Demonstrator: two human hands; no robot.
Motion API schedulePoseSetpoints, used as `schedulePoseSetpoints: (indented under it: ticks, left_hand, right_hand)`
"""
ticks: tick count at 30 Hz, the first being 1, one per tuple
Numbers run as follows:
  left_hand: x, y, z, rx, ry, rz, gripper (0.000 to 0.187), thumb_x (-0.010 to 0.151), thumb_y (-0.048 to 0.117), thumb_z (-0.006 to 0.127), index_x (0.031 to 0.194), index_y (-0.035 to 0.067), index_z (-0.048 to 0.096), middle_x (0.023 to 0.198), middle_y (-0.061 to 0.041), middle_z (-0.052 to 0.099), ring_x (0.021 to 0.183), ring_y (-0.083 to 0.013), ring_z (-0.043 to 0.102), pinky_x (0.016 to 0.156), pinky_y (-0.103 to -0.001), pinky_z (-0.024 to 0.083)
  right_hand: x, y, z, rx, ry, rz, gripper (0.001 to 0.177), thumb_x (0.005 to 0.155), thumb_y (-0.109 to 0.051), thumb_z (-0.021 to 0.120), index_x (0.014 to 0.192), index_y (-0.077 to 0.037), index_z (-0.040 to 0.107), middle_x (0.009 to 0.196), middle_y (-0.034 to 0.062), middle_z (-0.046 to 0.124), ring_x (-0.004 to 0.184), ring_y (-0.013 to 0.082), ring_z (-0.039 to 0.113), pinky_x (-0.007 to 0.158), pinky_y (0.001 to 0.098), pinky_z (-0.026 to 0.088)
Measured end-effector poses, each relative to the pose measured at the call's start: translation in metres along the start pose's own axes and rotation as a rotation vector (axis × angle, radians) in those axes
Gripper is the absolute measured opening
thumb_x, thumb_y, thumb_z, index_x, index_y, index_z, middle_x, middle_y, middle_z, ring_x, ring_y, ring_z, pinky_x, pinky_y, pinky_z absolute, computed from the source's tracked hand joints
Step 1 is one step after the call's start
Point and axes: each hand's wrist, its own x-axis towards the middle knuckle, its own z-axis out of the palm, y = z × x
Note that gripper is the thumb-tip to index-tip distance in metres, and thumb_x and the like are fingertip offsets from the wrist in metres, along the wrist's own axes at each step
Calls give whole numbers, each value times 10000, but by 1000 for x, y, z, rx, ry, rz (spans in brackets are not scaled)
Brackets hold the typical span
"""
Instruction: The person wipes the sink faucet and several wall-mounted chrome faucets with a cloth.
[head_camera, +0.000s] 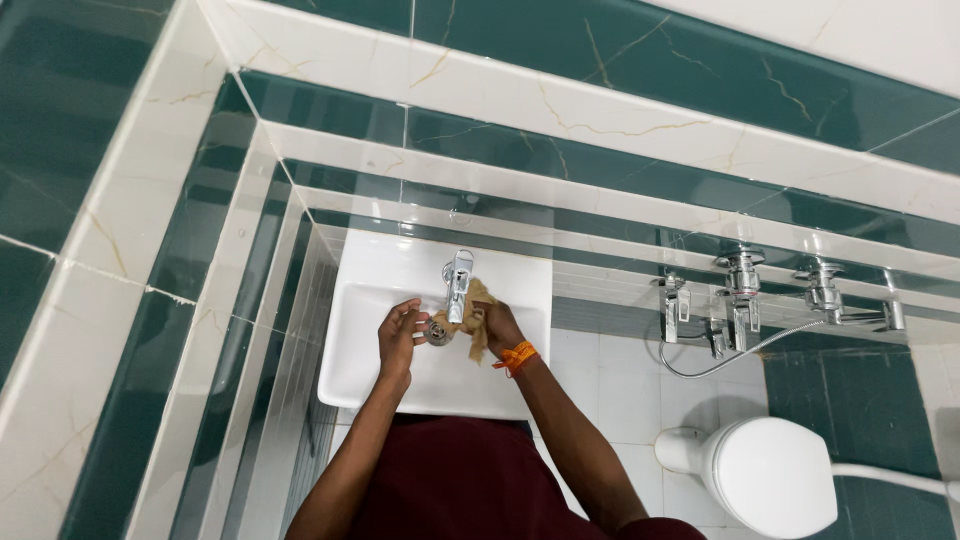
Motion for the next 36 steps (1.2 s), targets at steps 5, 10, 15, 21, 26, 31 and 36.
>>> schedulePoseSetpoints:
  ticks: [5,10,15,21,26,31,36]
  left_hand:
    - [9,-11,-3,-2,-44,0,370,1000,268,585,1290,50,658,1043,-46,697,928,-132,636,793,-304,524]
    - [-1,-10,-9,32,-75,-9,379,985,287,591,1277,58,667,1072,-48,700,988,-142,644,817,-330,519]
    - [-18,-21,-2,105,-30,-278,630,912,380,715,1446,216,424,1116,-23,615,1061,-192,660,921,-406,570]
    - [-4,-28,-17,24,182,-37,487,940,237,857,1048,-162,601,937,-180,654,774,-231,561,693,-364,502]
    - [7,2,-2,-176,262,243,229,966,193,748,1026,-2,645,958,-83,704,818,-146,666,730,-302,585]
    - [7,-8,53,23,-122,289,316,1042,179,604,1291,-8,551,1146,-144,631,1001,-185,609,815,-325,558]
    - [-4,-39,50,143,2,516,360,1034,164,582,1344,-16,546,1251,-122,596,1080,-176,637,886,-296,562]
  right_hand:
    - [-10,23,29,604,-249,125,345,1066,-217,383,1333,-56,531,1136,116,657,942,233,685,833,392,591]
    - [-26,58,18,605,-523,211,319,1119,-302,381,1324,-107,529,1070,106,650,846,211,645,753,362,580]
    - [-39,51,42,517,-141,319,349,1067,-189,362,1376,-70,472,1156,117,648,969,213,687,851,354,620]
    - [-65,41,45,498,-434,212,337,1097,-208,457,1411,-88,461,1254,136,587,1053,222,631,865,357,577]
    - [-82,25,32,126,-79,159,445,1013,-235,555,1399,-17,516,1314,132,600,1153,257,610,981,382,560]
    - [-78,25,21,194,152,9,417,1002,-215,549,1361,-3,555,1316,148,542,1156,288,599,968,408,556]
    - [-81,14,8,210,294,-98,401,1009,-251,539,1334,-16,554,1330,104,561,1132,248,610,954,390,537]
